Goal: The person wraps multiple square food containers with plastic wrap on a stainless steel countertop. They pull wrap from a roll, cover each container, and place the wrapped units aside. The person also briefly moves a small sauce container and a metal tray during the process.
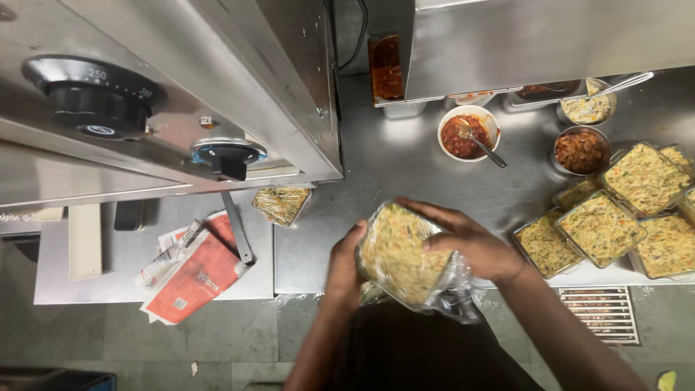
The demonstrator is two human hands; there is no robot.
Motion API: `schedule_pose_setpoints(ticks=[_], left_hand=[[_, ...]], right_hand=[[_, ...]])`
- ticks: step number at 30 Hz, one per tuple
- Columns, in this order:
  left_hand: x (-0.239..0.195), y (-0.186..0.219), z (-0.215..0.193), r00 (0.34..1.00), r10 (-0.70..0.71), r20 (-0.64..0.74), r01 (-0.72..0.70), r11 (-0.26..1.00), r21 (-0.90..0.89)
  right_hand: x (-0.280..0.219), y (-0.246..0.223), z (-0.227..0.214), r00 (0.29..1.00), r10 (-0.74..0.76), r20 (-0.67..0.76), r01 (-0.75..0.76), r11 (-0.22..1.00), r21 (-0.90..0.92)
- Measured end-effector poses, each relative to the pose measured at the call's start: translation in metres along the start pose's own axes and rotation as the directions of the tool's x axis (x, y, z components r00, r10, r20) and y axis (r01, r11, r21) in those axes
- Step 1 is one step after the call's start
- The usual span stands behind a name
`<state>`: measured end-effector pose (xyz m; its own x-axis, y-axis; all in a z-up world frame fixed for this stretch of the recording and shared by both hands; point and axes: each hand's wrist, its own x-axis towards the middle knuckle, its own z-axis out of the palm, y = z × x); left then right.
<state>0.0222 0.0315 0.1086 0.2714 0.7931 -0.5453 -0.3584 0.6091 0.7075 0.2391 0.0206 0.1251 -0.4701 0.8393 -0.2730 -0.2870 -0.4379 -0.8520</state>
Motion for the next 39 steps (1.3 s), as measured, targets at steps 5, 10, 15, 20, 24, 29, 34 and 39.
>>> schedule_pose_setpoints(ticks=[5,10,15,20,24,29,34,39], left_hand=[[0.011,0.002,-0.021,0.977,0.157,0.143,-0.212,0.772,0.599],[0.015,-0.008,-0.014,0.994,0.036,-0.101,0.006,0.922,0.387],[0.016,-0.026,-0.012,0.921,0.108,-0.374,0.001,0.96,0.281],[0.009,-0.037,-0.004,0.907,0.016,-0.42,0.118,0.95,0.289],[0.008,-0.032,0.016,0.923,0.18,-0.341,-0.187,0.982,0.011],[0.017,-0.037,0.027,0.923,0.205,-0.325,-0.269,0.949,-0.167],[0.033,-0.063,-0.012,0.914,0.053,-0.403,-0.104,0.989,-0.107],[0.071,-0.124,-0.124,0.726,0.125,-0.676,-0.012,0.985,0.169]], right_hand=[[0.009,-0.02,-0.005,0.992,0.109,0.058,-0.09,0.959,-0.27],[-0.018,-0.058,0.018,0.843,-0.465,-0.271,0.029,0.541,-0.841],[-0.034,-0.038,0.069,0.771,-0.634,-0.063,0.081,0.195,-0.977],[0.019,-0.017,0.047,0.96,-0.138,-0.242,0.167,0.981,0.102],[0.034,0.02,0.045,0.931,-0.35,-0.106,0.336,0.705,0.625],[0.05,0.105,0.005,0.966,-0.247,-0.079,0.258,0.892,0.372],[0.037,0.138,-0.054,0.966,-0.144,-0.213,0.001,0.831,-0.557],[-0.006,0.128,-0.048,0.944,-0.315,-0.1,-0.052,0.158,-0.986]])
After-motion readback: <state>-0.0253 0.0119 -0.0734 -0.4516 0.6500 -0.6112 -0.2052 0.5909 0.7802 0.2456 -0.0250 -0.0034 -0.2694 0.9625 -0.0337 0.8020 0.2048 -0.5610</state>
